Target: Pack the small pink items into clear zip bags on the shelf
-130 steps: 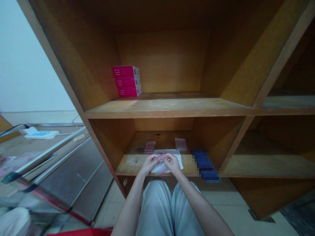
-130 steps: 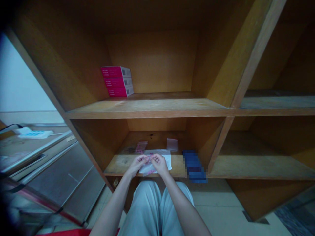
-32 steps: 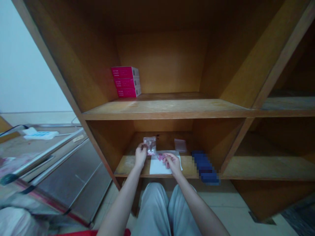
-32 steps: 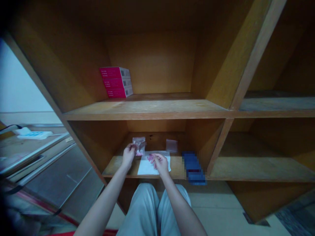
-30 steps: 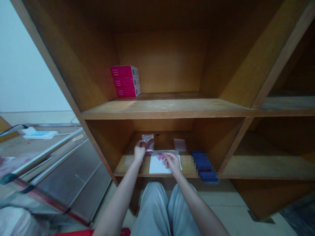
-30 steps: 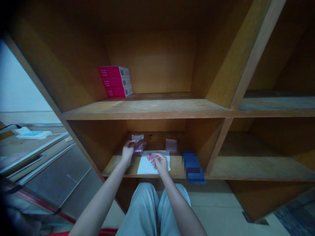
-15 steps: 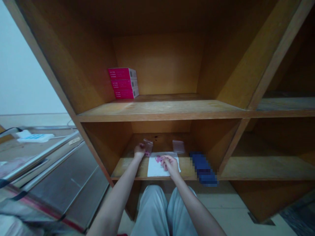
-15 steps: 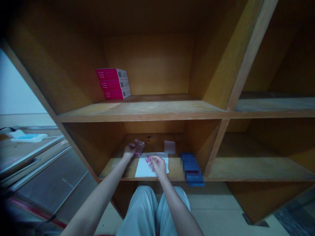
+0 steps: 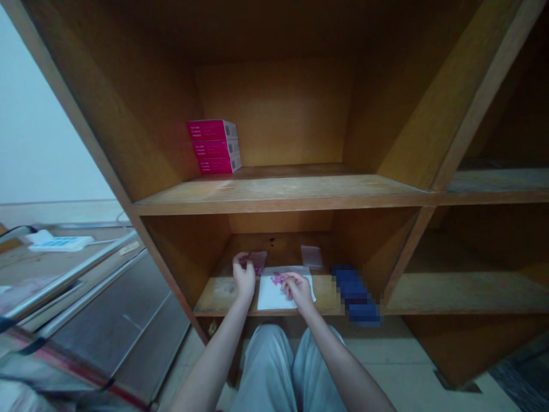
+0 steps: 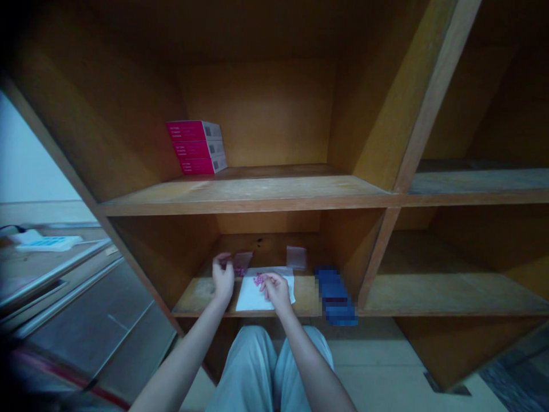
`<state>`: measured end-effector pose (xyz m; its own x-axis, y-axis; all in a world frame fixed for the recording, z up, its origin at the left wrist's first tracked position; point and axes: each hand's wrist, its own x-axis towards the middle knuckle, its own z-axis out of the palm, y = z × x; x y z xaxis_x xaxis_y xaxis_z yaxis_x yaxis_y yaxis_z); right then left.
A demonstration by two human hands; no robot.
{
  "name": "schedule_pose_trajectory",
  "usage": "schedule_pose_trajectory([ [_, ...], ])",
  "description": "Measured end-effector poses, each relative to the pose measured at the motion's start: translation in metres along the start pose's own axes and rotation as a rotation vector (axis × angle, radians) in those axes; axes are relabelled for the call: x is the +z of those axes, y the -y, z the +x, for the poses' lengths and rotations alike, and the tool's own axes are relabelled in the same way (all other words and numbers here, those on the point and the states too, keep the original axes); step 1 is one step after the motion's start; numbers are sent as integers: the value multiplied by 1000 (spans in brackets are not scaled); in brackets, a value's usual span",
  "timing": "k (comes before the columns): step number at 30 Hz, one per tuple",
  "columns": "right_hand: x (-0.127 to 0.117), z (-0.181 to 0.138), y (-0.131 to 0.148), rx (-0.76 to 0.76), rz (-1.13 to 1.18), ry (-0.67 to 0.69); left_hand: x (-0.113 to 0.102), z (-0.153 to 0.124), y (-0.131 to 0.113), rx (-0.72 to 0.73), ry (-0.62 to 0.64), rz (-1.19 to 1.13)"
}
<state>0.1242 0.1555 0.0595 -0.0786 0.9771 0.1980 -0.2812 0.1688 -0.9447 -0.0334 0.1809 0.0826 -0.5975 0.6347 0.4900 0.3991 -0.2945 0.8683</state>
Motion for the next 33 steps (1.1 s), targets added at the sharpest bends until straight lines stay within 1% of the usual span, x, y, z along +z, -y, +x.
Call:
schedule_pose_trajectory([
  [1, 0, 0, 0, -2, -2, 1, -1, -7, -1, -33, 76, -90],
  [3, -1, 0, 0, -9, -7, 4, -3, -18, 0, -144, 241, -172],
  [6, -1, 0, 1, -20, -14, 9, -1, -27, 8, -264, 455, -165],
  [7, -1, 0, 2, -26, -14, 4, 0, -28, 11, -283, 513, -152],
  [9, 0, -1, 3, -49, -10, -21, 3, -28, 16, -298, 572, -140],
  [14, -2, 2, 10, -140, 0, -156, 4, -26, 20, -315, 574, -146],
  [17, -12, 13, 18, -245, -110, -303, 3, -26, 18, -321, 563, -144],
  [18, -17, 18, 21, -300, -203, -359, 3, -27, 18, -322, 559, -142],
  [20, -28, 27, 24, -407, -480, -451, 2, -27, 18, -323, 557, -134],
  [22, -37, 34, 23, -457, -812, -457, 3, -28, 19, -324, 561, -123],
  [24, -44, 37, 18, -441, -1063, -461, 3, -28, 20, -321, 565, -112],
  [26, -45, 39, 12, -405, -1220, -462, 3, -28, 22, -314, 571, -105],
  [29, -44, 40, 3, -349, -1343, -426, 3, -28, 22, -305, 580, -98],
  [33, -44, 41, 0, -255, -1390, -414, 2, -29, 21, -299, 579, -86],
])
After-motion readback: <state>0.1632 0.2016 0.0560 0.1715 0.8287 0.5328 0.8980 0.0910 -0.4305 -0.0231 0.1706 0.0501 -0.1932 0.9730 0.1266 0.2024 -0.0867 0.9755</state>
